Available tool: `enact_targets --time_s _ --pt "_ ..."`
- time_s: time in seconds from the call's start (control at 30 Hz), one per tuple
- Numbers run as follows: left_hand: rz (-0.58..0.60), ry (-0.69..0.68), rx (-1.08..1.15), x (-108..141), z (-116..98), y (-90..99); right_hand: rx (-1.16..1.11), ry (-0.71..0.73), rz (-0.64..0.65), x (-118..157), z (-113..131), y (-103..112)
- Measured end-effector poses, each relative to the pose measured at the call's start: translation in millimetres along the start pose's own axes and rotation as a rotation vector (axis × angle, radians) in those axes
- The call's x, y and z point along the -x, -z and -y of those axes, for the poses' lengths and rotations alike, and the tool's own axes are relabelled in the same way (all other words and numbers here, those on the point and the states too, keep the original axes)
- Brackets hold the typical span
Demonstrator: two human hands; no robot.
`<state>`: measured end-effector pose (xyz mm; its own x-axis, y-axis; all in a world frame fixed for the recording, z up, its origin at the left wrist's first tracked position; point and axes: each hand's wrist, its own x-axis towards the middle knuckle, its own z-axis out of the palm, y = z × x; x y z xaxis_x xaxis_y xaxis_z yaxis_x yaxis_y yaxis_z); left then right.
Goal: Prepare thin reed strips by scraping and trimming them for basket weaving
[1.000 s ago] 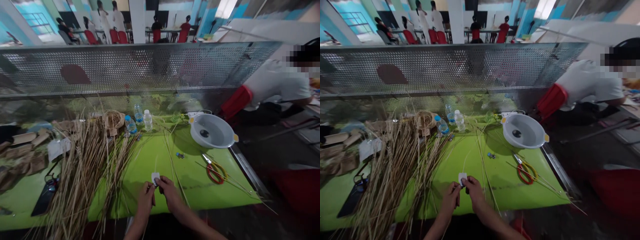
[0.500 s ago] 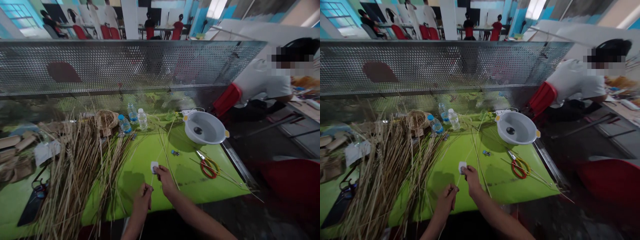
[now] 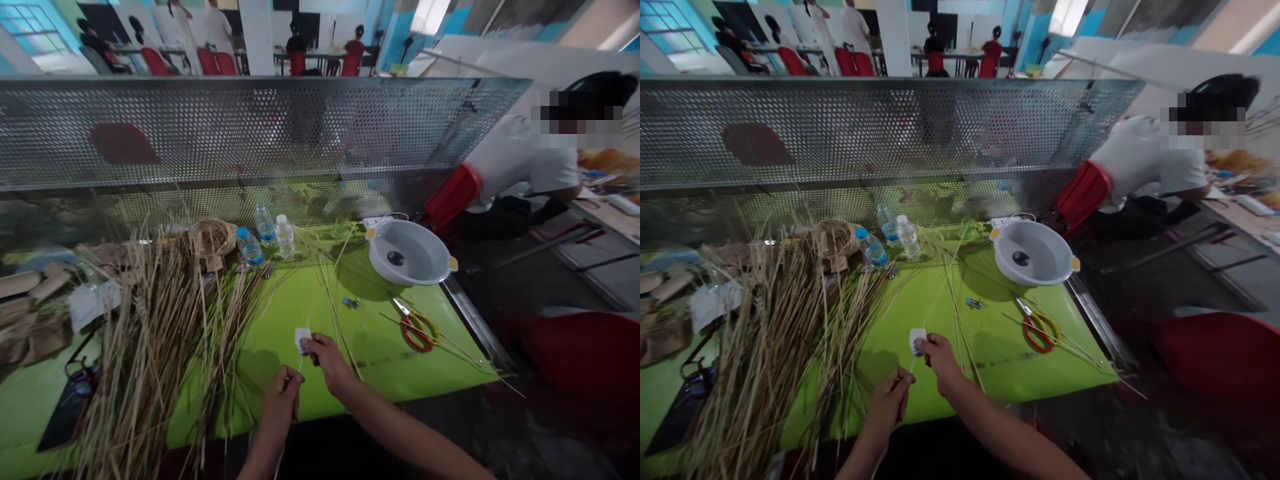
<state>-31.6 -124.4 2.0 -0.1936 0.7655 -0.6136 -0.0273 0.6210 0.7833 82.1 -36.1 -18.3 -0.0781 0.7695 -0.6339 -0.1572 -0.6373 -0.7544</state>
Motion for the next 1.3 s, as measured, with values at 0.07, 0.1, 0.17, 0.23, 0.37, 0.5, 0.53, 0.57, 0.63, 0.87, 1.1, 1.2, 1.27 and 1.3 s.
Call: enact_targets --time_s 0.07,0.1,0.17,0.23,0.37,0.5,0.53,0.57,0.63,0.87,1.1,1.2,1.27,1.3 --pt "0.017 -0.015 -0.001 2.5 0.1 1.4 -0.009 0.014 -0.063 -7.9 2.9 3.0" --pt "0.032 -0.017 -0.004 4.0 -0.5 2.0 -0.015 0.023 -0.09 -12.0 5.1 4.2" --pt "0.06 0.003 -0.018 5.8 -3.0 3.5 -0.026 0.039 -0.108 -16.5 8.3 4.1" --pt "0.068 0.029 -0.025 4.8 -7.3 5.3 -0.038 0.056 -0.094 -14.1 7.3 -0.5" --pt "0.096 0.011 -0.015 -5.6 -18.1 9.1 -0.07 0.07 -0.075 3.7 -6.9 -16.9" --pt "0.088 -0.044 -0.001 -14.5 -24.0 11.7 -0.08 0.044 -0.001 11.7 -16.3 -24.3" --pt "0.074 -0.052 -0.003 -15.0 -24.3 12.0 -0.075 0.04 0.006 10.2 -15.1 -23.8" --pt "0.067 -0.055 -0.007 -14.9 -24.3 12.3 -0.068 0.039 0.0 7.8 -12.7 -22.7" --pt "0.076 -0.05 -0.017 -13.7 -24.1 13.1 -0.055 0.047 -0.04 3.3 -6.4 -20.3" --pt "0.063 -0.033 0.0 -10.3 -23.8 18.4 0.005 0.025 0.024 10.8 0.6 -23.3" --pt "0.081 -0.009 -0.012 -7.9 -20.7 20.7 0.028 0.042 -0.011 4.4 3.6 -18.5" --pt "0.083 -0.01 -0.004 -6.2 -22.1 20.2 0.036 0.036 -0.019 2.3 4.3 -15.0" --pt "0.086 -0.003 0.002 -4.4 -22.8 19.0 0.033 0.041 -0.075 -0.8 5.2 -12.5" --pt "0.097 0.006 0.009 -3.4 -22.6 18.5 0.032 0.041 -0.089 -2.4 5.4 -11.6"
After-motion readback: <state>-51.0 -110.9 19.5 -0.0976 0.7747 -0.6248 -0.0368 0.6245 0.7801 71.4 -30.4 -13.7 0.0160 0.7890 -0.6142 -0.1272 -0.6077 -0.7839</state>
